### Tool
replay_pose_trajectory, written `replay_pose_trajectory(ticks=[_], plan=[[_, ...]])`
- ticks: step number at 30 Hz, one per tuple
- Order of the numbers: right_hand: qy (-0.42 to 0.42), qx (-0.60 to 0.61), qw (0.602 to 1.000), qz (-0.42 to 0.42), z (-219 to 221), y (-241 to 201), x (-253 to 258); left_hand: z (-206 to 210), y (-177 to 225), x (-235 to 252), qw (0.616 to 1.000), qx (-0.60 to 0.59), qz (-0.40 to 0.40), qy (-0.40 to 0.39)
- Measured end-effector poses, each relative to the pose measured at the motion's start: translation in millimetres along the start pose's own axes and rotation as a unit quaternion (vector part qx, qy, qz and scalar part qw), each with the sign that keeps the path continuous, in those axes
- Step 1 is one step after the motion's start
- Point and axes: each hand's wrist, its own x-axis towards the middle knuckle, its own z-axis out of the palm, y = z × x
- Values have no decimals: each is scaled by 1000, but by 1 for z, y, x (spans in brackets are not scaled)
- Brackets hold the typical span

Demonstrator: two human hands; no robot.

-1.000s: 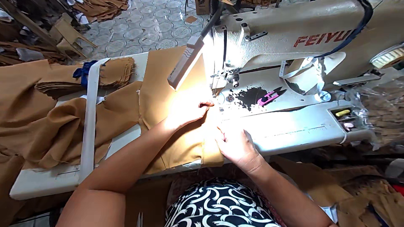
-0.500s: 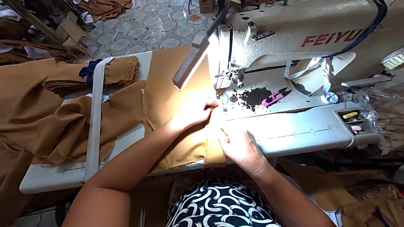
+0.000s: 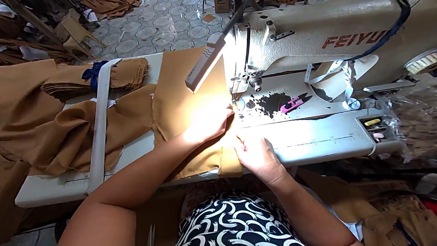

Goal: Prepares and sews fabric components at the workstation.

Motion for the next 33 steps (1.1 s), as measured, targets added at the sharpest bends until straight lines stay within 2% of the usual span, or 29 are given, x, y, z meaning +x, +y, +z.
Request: replay_pose_trajectory(ticks=[7,10,14,22,33], plan=[[-15,4,1000,8,1,-4,-7,9,13,-14,998,-48,-20,-20],[-31,-4,999,15,0,-7,-10,12,15,-20,999,-38,-22,-7],[-4,1,1000,1,1,-4,-6,15,11,-19,999,-38,-28,-2],[-42,-1,998,38,-5,-7,2,15,7,-15,998,-30,-49,-23],[9,-5,1000,13,2,-1,5,19,-2,-13,999,-31,-26,1]])
